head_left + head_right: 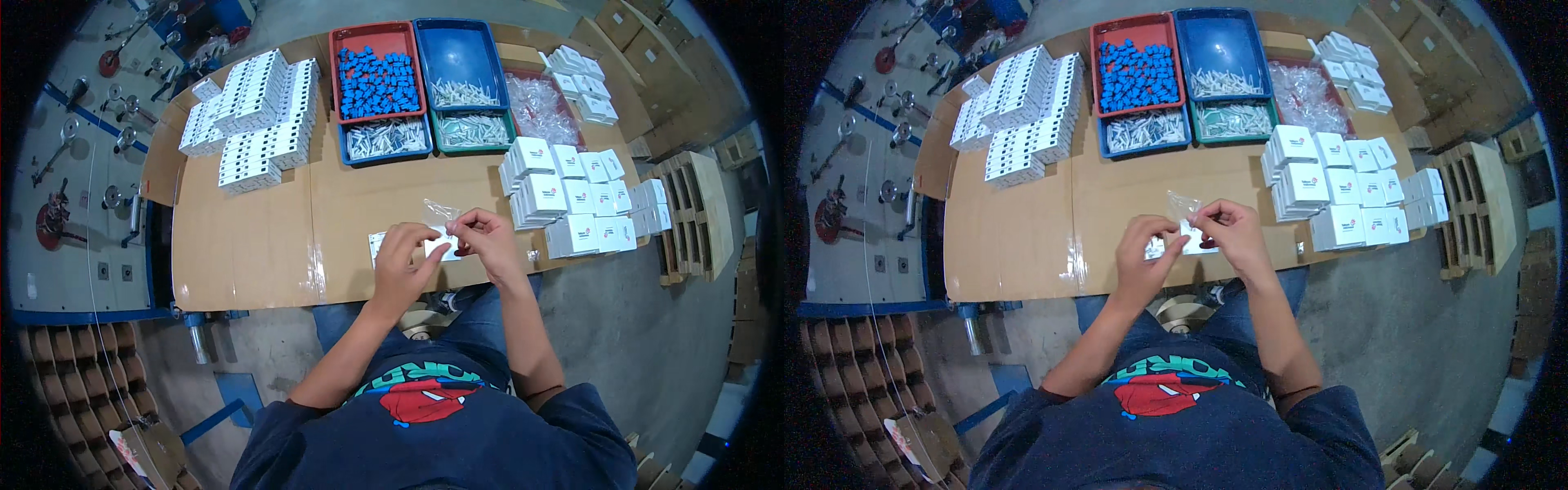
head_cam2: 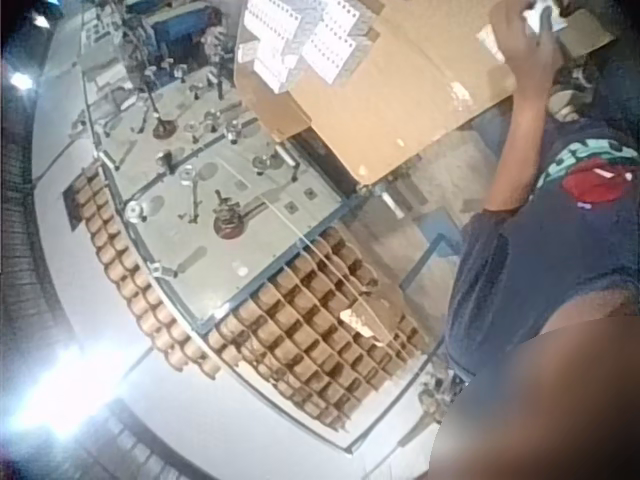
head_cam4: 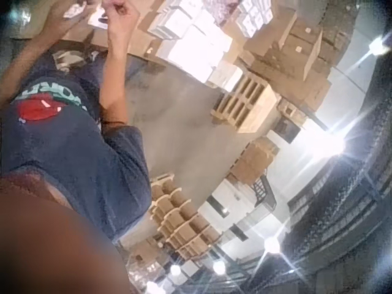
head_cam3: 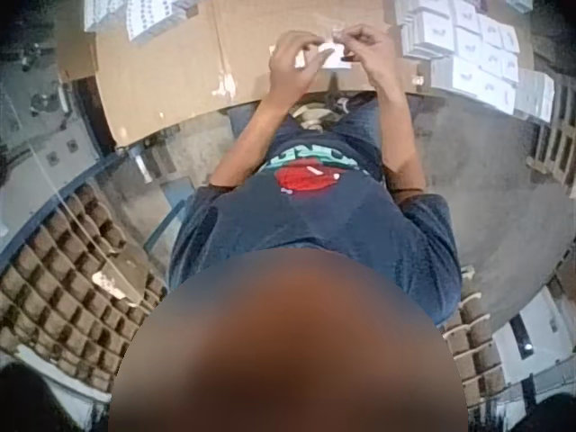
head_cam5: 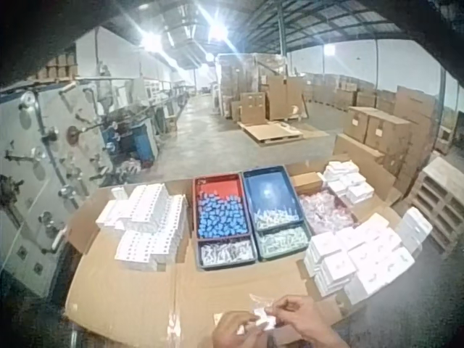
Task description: Assembling and packaging small hardware components into individual white boxes.
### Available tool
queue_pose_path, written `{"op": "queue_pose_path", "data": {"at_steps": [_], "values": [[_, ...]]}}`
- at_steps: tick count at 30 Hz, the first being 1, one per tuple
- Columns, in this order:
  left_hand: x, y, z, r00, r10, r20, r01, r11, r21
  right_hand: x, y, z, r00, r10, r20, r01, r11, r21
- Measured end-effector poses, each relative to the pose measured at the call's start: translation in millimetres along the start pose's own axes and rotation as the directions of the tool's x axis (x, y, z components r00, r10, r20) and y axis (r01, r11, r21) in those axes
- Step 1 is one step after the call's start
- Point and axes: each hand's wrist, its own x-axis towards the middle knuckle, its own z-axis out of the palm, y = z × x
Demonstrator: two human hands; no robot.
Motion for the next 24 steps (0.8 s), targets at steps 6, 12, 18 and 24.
{"op": "queue_pose_path", "data": {"at_steps": [6, 12, 18, 24], "values": [[-4, -5, 9, 0.998, -0.007, 0.056, 0.004, 0.999, 0.052, -6, 13, 10, 0.999, 0.038, 0.022, -0.040, 0.998, 0.057], [-8, -11, 11, 0.998, -0.050, 0.035, 0.046, 0.992, 0.121, -13, 11, 11, 0.998, 0.043, 0.054, -0.042, 0.999, -0.010], [-16, -12, 15, 0.945, -0.326, 0.040, 0.328, 0.943, -0.057, -14, 17, 15, 1.000, 0.017, 0.002, -0.016, 0.992, -0.129], [-19, -18, 15, 0.889, -0.445, 0.107, 0.458, 0.867, -0.197, -8, 30, 15, 0.987, -0.154, -0.047, 0.129, 0.930, -0.345]]}}
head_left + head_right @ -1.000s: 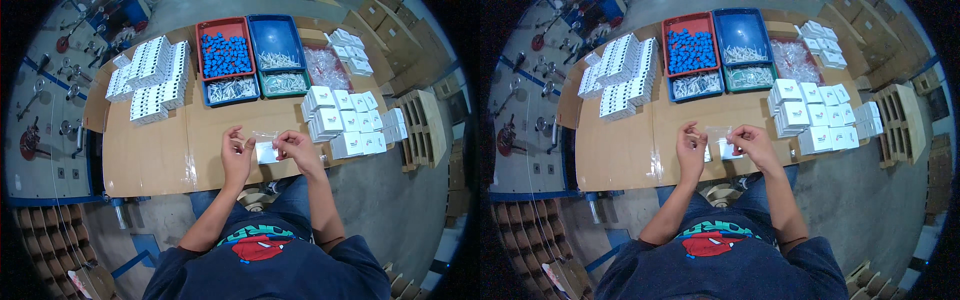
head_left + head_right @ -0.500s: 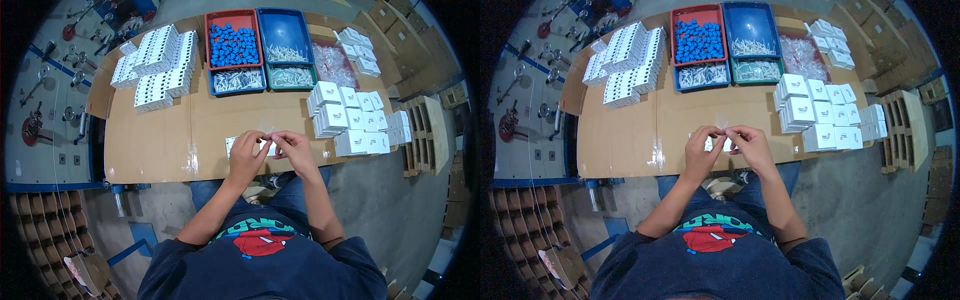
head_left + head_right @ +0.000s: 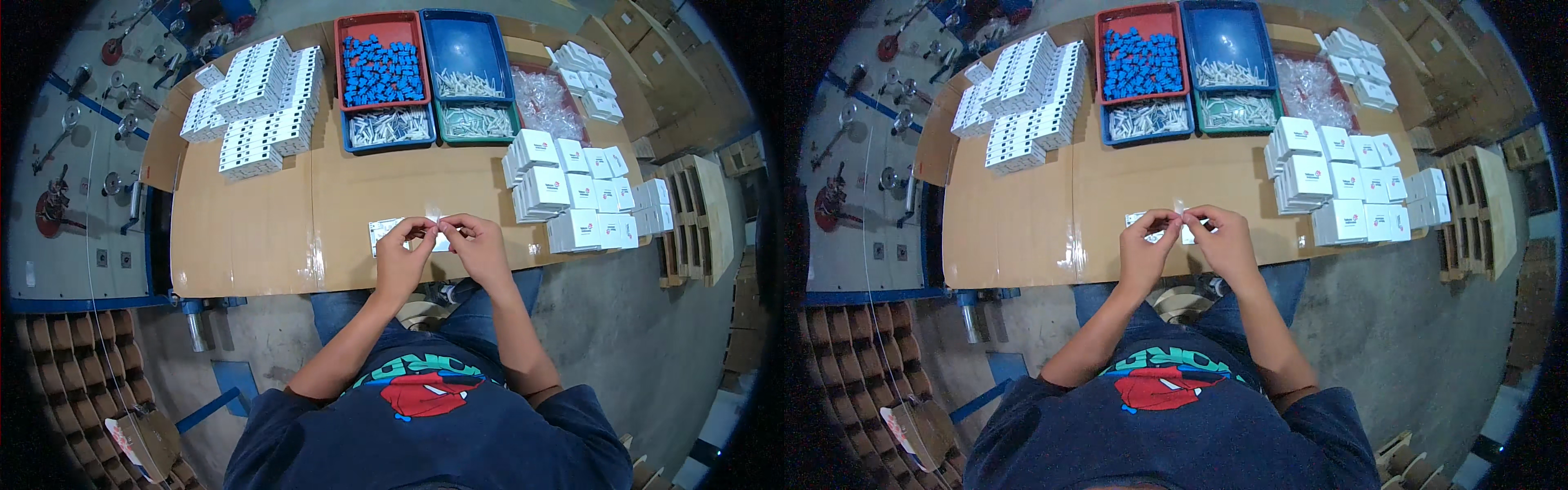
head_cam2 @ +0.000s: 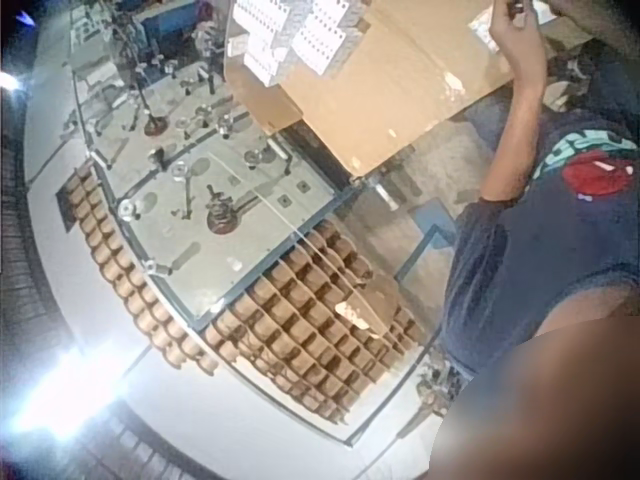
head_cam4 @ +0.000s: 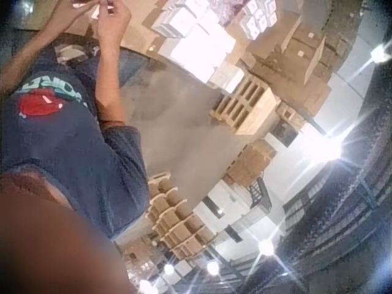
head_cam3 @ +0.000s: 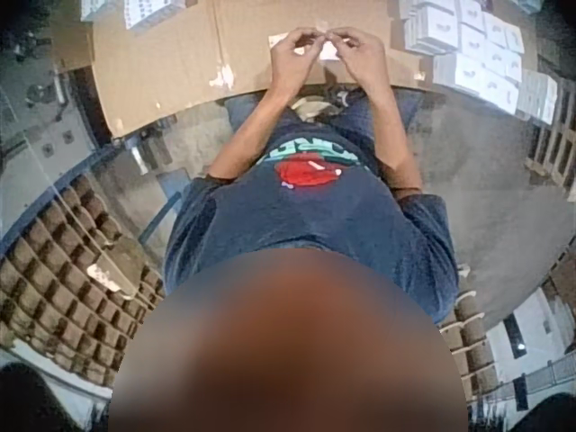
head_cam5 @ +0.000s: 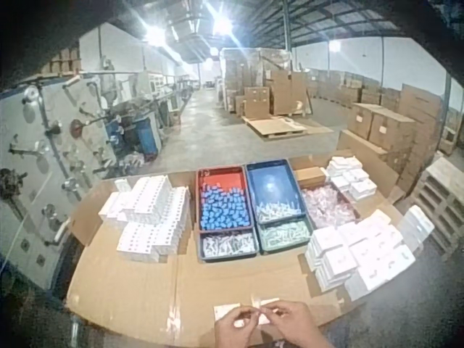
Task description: Assembling and packaging small hardware components into individual white boxes.
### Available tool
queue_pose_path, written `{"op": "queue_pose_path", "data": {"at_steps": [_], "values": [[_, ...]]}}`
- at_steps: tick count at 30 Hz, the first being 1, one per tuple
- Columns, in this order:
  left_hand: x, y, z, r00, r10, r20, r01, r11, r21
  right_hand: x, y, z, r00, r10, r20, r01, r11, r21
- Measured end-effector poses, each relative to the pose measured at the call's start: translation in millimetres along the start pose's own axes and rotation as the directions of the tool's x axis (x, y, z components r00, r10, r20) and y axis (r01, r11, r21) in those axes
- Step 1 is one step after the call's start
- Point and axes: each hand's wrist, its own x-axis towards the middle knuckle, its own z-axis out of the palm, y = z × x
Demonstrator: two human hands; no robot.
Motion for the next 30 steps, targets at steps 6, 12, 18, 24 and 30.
{"op": "queue_pose_path", "data": {"at_steps": [6, 12, 18, 24, 30], "values": [[-1, -4, 4, 0.998, -0.043, -0.056, 0.042, 0.999, -0.015, -2, -10, 5, 0.990, -0.132, -0.058, 0.113, 0.960, -0.258], [0, -1, 1, 0.995, -0.011, -0.103, 0.011, 1.000, 0.003, -4, -23, 15, 0.986, 0.044, -0.164, -0.025, 0.993, 0.112], [-1, -3, 1, 0.985, -0.116, -0.129, 0.095, 0.983, -0.158, -3, -11, 8, 0.860, -0.510, 0.024, 0.491, 0.812, -0.315], [-3, 3, -3, 0.969, 0.209, -0.134, -0.183, 0.966, 0.185, -5, -13, 18, 0.918, -0.388, -0.085, 0.364, 0.908, -0.209], [9, 10, -17, 0.893, 0.447, 0.058, -0.434, 0.820, 0.373, -6, -23, 7, 0.978, -0.206, -0.030, 0.188, 0.937, -0.295]]}}
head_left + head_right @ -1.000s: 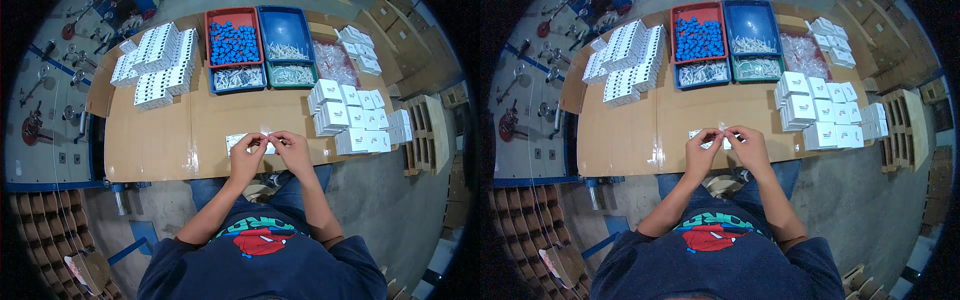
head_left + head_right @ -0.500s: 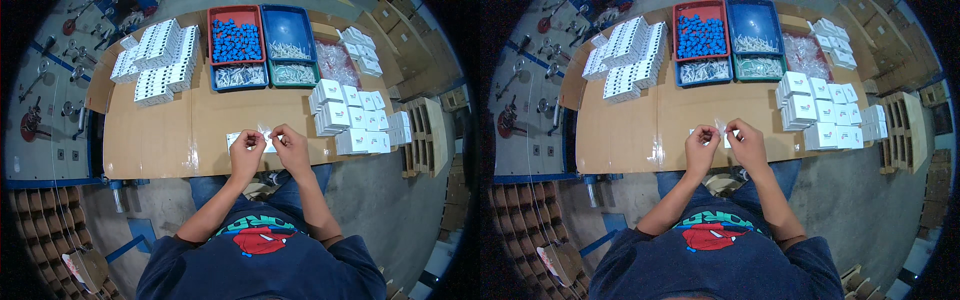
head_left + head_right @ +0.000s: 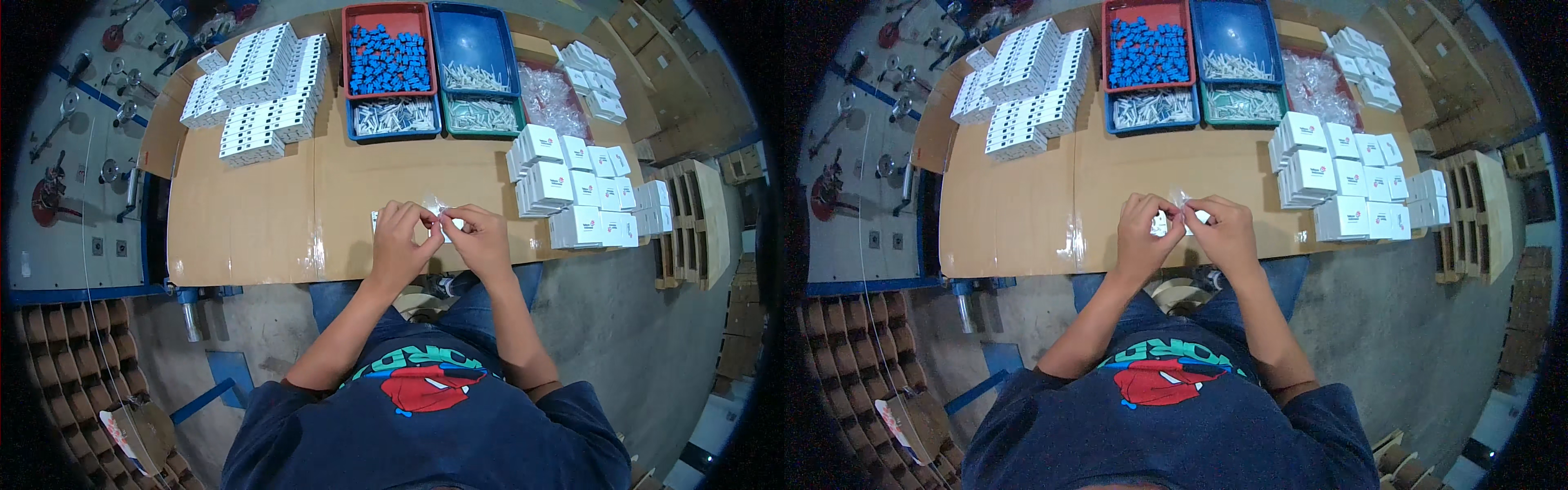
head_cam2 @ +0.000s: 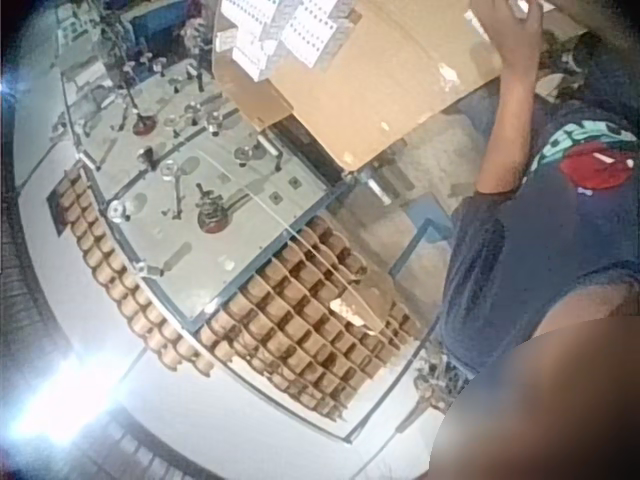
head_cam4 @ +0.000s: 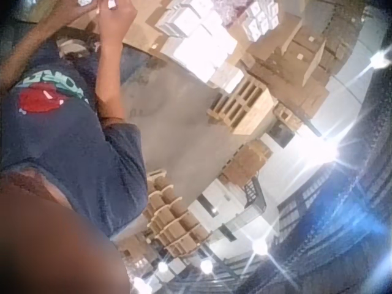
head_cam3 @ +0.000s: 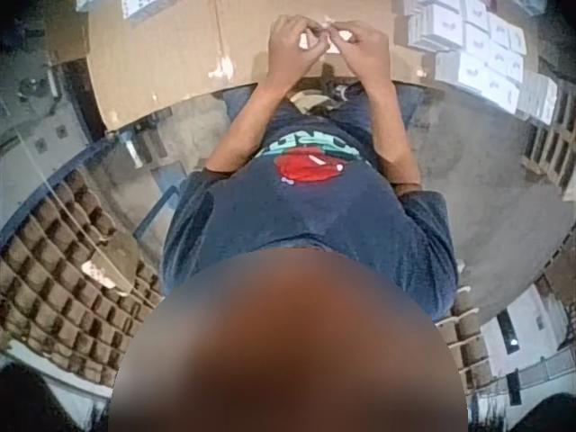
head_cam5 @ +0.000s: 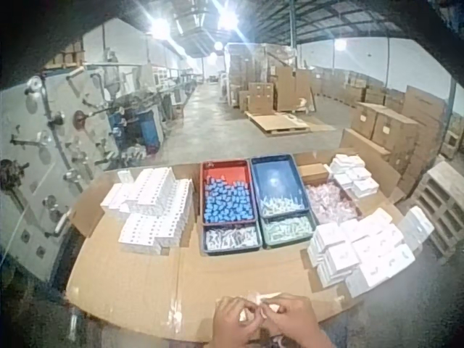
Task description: Assembling and packaging small hardware components into individual white boxes.
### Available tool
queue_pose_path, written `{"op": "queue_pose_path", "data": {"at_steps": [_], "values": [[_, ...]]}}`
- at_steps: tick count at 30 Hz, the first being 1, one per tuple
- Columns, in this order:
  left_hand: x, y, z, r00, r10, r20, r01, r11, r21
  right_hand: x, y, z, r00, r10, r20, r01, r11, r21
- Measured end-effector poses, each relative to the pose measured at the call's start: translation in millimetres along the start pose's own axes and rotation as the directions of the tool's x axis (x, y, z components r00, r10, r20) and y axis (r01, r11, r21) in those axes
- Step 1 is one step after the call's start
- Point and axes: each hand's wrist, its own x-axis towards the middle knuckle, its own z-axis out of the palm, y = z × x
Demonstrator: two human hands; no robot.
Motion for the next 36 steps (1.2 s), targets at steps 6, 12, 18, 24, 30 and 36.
{"op": "queue_pose_path", "data": {"at_steps": [6, 12, 18, 24, 30, 36], "values": [[-4, -8, -4, 0.998, -0.015, 0.060, 0.012, 0.998, 0.057, 0, 14, -1, 0.984, -0.160, 0.083, 0.169, 0.979, -0.113], [9, 0, -17, 0.991, 0.117, 0.063, -0.115, 0.993, -0.030, 0, 19, -2, 0.973, -0.045, 0.228, -0.024, 0.957, 0.290], [5, -22, -26, 0.891, 0.001, 0.454, 0.069, 0.988, -0.138, 7, 13, -19, 0.916, -0.043, 0.400, -0.015, 0.990, 0.141], [2, -26, -29, 0.881, -0.089, 0.465, 0.211, 0.953, -0.217, 5, -11, -29, 0.893, -0.204, 0.401, 0.190, 0.979, 0.073], [2, -29, -29, 0.886, -0.063, 0.460, 0.213, 0.936, -0.280, 7, -10, -26, 0.878, -0.251, 0.408, 0.191, 0.965, 0.181], [-1, -34, -26, 0.894, -0.106, 0.435, 0.222, 0.949, -0.224, 8, -14, -22, 0.892, -0.208, 0.401, 0.203, 0.978, 0.055]]}}
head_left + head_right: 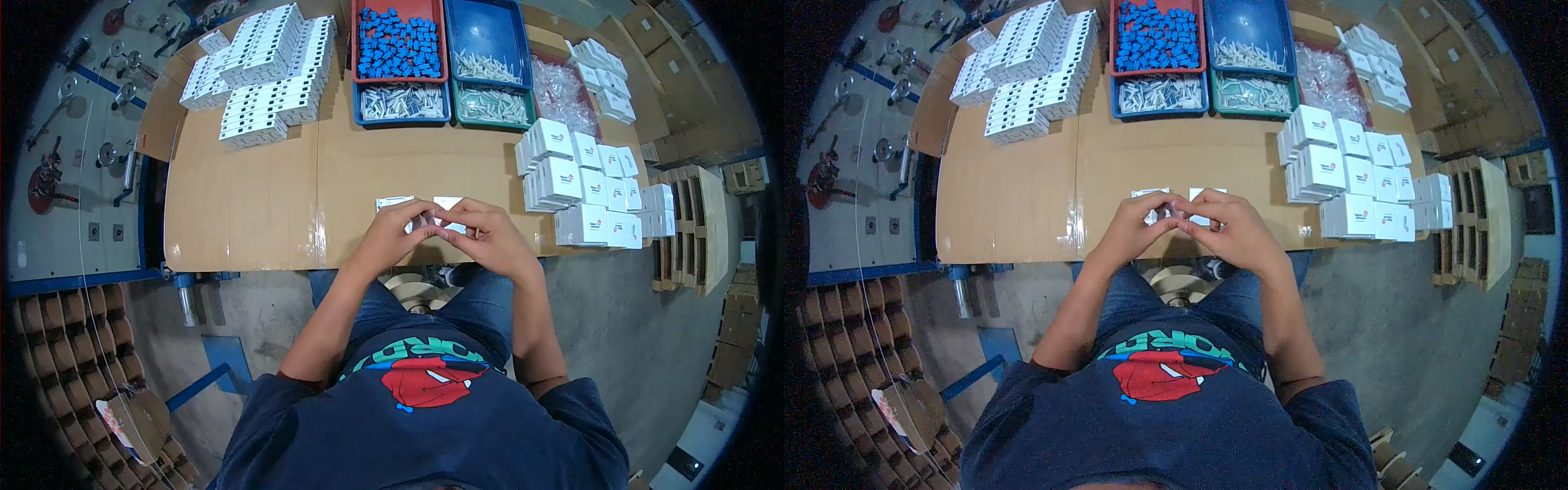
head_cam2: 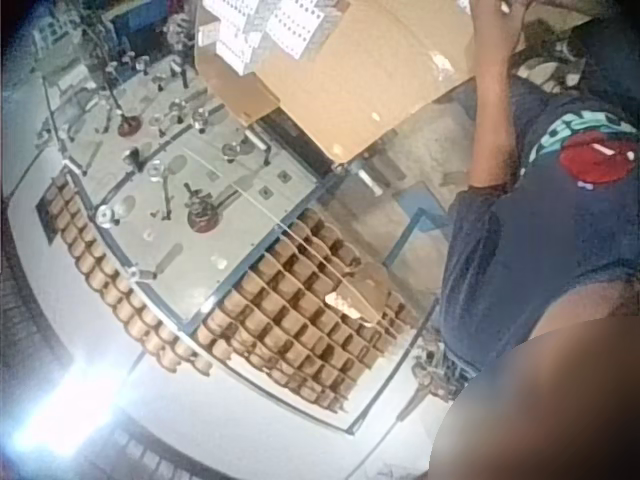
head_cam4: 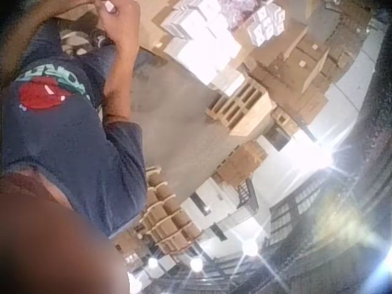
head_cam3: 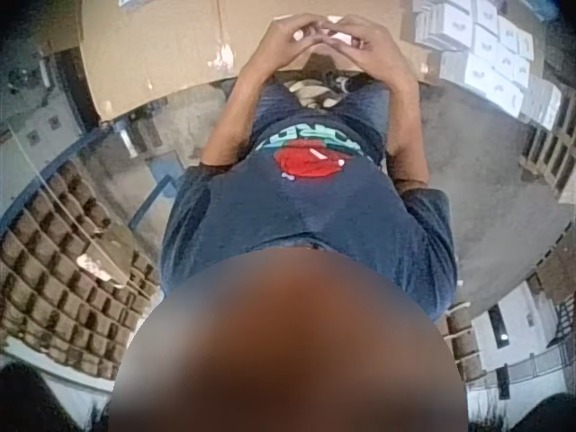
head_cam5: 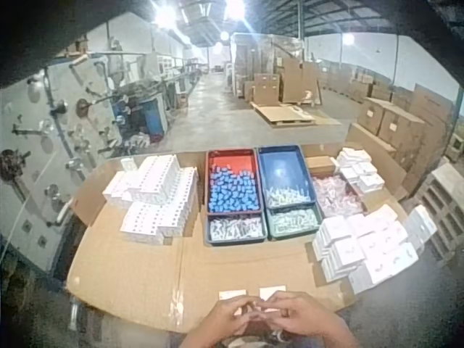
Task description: Assembling and packaging small hardware components into individual white boxes.
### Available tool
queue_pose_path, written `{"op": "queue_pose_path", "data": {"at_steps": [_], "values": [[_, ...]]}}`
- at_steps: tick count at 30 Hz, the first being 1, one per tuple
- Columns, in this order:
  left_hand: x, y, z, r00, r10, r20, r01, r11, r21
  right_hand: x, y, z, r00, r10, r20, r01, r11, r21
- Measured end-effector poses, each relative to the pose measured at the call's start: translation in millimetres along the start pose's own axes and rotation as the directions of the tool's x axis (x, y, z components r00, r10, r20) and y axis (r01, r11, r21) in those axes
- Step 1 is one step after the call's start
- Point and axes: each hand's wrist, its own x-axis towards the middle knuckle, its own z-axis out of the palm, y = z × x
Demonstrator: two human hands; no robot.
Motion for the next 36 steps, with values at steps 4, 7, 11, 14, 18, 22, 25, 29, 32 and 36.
{"op": "queue_pose_path", "data": {"at_steps": [4, 7, 11, 14, 18, 22, 25, 29, 32, 36], "values": [[-1, -3, 2, 0.999, -0.016, -0.041, 0.013, 0.997, -0.082, 1, 1, -3, 1.000, -0.009, -0.011, 0.009, 1.000, -0.003], [0, -3, 3, 0.999, -0.021, -0.027, 0.018, 0.993, -0.114, 3, 1, -3, 0.999, 0.046, -0.005, -0.046, 0.999, 0.025], [1, -5, 1, 0.993, -0.108, 0.048, 0.115, 0.971, -0.207, 5, 10, 0, 0.998, 0.011, -0.060, -0.011, 1.000, 0.003], [2, -12, 1, 0.980, -0.161, 0.117, 0.190, 0.930, -0.313, 8, 9, -2, 0.998, 0.027, -0.062, -0.028, 1.000, -0.011], [2, -13, 0, 0.965, -0.215, 0.152, 0.255, 0.907, -0.336, 11, 18, -2, 0.997, 0.033, -0.066, -0.031, 0.999, 0.038], [1, -16, 0, 0.972, -0.197, 0.129, 0.229, 0.918, -0.323, 13, 17, -4, 0.997, 0.076, -0.010, -0.076, 0.997, 0.034], [5, -13, -2, 0.994, -0.088, 0.070, 0.101, 0.972, -0.214, 15, 17, -5, 0.999, 0.042, -0.018, -0.042, 0.999, 0.015], [6, -5, -8, 0.987, -0.117, 0.111, 0.141, 0.960, -0.241, 20, 15, -5, 1.000, 0.014, 0.021, -0.013, 0.997, -0.071], [10, -9, -4, 0.987, -0.127, 0.101, 0.148, 0.960, -0.236, 21, 13, -9, 1.000, 0.016, 0.019, -0.013, 0.993, -0.119], [5, -19, -1, 0.974, -0.215, 0.070, 0.226, 0.924, -0.308, 28, 19, -8, 0.999, 0.038, -0.014, -0.038, 0.999, 0.013]]}}
